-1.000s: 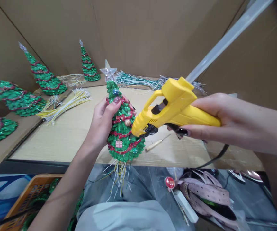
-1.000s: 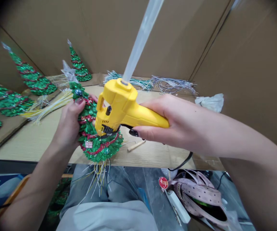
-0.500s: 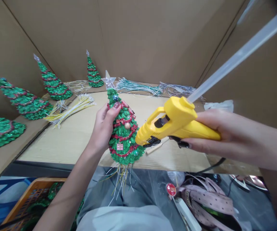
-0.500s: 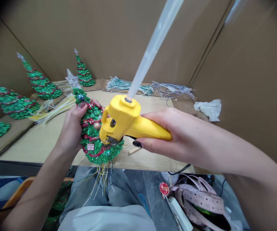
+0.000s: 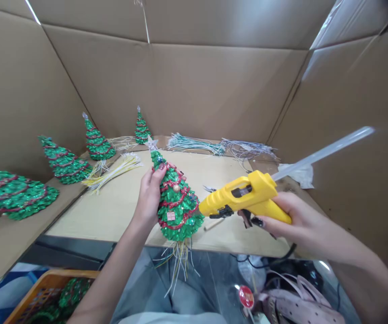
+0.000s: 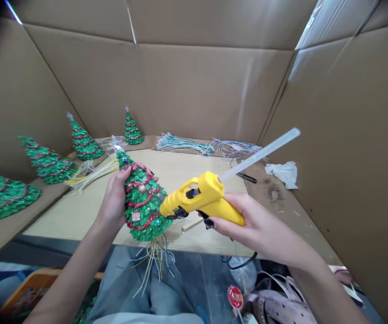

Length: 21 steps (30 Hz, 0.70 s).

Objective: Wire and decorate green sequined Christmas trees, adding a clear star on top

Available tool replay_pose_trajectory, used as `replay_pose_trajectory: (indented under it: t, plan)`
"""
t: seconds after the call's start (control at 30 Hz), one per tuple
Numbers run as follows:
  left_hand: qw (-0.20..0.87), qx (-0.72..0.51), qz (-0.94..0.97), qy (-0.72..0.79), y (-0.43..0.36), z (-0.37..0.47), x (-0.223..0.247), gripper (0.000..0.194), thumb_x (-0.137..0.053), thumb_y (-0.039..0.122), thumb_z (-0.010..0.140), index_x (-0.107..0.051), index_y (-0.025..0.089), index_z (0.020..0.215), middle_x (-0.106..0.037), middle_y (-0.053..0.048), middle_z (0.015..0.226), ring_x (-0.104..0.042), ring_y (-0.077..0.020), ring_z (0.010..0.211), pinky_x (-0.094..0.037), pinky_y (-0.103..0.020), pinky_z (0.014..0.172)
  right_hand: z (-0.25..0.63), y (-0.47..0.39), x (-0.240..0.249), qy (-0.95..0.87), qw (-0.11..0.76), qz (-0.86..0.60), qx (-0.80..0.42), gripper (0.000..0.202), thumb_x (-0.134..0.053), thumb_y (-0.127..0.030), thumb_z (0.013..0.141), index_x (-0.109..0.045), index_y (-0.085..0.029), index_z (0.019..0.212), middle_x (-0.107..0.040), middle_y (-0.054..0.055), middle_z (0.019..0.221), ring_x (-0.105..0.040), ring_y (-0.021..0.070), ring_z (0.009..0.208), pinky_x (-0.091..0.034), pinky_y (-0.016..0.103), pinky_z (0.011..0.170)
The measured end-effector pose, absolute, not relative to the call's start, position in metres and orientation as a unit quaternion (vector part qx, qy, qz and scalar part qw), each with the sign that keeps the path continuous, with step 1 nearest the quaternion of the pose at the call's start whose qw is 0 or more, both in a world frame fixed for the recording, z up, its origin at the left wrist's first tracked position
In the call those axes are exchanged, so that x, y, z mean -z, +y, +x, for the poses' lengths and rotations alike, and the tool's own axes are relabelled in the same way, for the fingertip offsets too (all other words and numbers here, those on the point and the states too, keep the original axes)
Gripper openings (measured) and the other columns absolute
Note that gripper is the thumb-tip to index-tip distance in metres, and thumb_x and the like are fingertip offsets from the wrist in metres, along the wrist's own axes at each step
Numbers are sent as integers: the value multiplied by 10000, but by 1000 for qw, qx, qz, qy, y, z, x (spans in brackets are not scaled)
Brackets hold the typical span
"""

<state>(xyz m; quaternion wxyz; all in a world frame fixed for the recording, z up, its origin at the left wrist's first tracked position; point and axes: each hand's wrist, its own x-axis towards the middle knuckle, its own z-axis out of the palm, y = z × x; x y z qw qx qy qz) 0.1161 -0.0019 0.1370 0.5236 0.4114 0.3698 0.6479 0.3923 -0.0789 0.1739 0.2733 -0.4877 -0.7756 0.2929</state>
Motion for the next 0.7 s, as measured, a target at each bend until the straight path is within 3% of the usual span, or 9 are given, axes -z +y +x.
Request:
replay_pose_trajectory:
  t: [0.13, 0.23, 0.3, 0.37, 0.43, 0.6, 0.63, 0.7]
  plan:
    - [535, -649, 396, 368, -8, 114, -140, 332, -730, 484, 754, -623, 193, 873, -681, 1, 716, -683, -186, 620, -583, -305, 634, 389, -77, -163, -721, 335, -482, -369, 348, -671, -521, 888, -684, -182, 814, -557, -7, 662, -502, 104, 556, -431, 185, 474]
    - [543, -640, 399, 370, -11, 112, -139, 351, -729, 500, 757, -626, 188, 880, -685, -4, 728, -672, -182, 607, -568, -291, 605, 381, -71, -152, -643, 463, -454, -408, 372, -653, -557, 890, -630, -189, 841, -505, -32, 598, -436, 93, 507, -384, 192, 455]
    - [547, -635, 398, 373, -12, 110, -137, 359, -733, 504, 757, -629, 186, 888, -682, -2, 731, -669, -179, 616, -558, -278, 597, 381, -63, -143, -576, 560, -470, -365, 388, -568, -583, 921, -612, -202, 976, -524, -25, 648, -409, 100, 506, -354, 203, 437]
    - [549, -632, 395, 377, -12, 108, -134, 360, -737, 501, 754, -628, 187, 893, -680, 2, 737, -668, -176, 631, -552, -270, 606, 393, -52, -132, -526, 609, -543, -240, 414, -455, -575, 952, -578, -206, 1095, -573, 15, 779, -438, 119, 548, -371, 226, 448]
    - [551, -631, 391, 382, -12, 107, -132, 365, -733, 505, 752, -631, 185, 894, -689, -6, 757, -670, -180, 647, -552, -276, 620, 414, -44, -121, -501, 586, -630, -94, 449, -379, -563, 953, -550, -194, 1141, -599, 64, 907, -496, 148, 595, -427, 274, 499]
    - [533, -638, 378, 407, -7, 102, -125, 428, -736, 556, 728, -651, 167, 887, -708, -40, 779, -672, -209, 663, -555, -315, 637, 470, -48, -83, -491, 494, -716, 41, 361, -633, -434, 765, -683, -148, 980, -559, 152, 1046, -504, 197, 642, -415, 363, 580]
    - [521, -645, 376, 414, -6, 100, -124, 435, -745, 559, 723, -656, 168, 891, -705, -35, 775, -671, -209, 671, -551, -310, 640, 477, -52, -73, -499, 459, -733, 62, 342, -619, -411, 780, -700, -162, 1000, -557, 141, 1039, -480, 180, 602, -390, 353, 554]
    - [491, -661, 379, 423, -5, 96, -122, 436, -769, 557, 712, -669, 175, 896, -698, -21, 778, -669, -207, 707, -542, -293, 663, 489, -60, -51, -530, 294, -780, 155, 392, -453, -436, 909, -690, -176, 1083, -548, 120, 985, -478, 182, 548, -365, 340, 498]
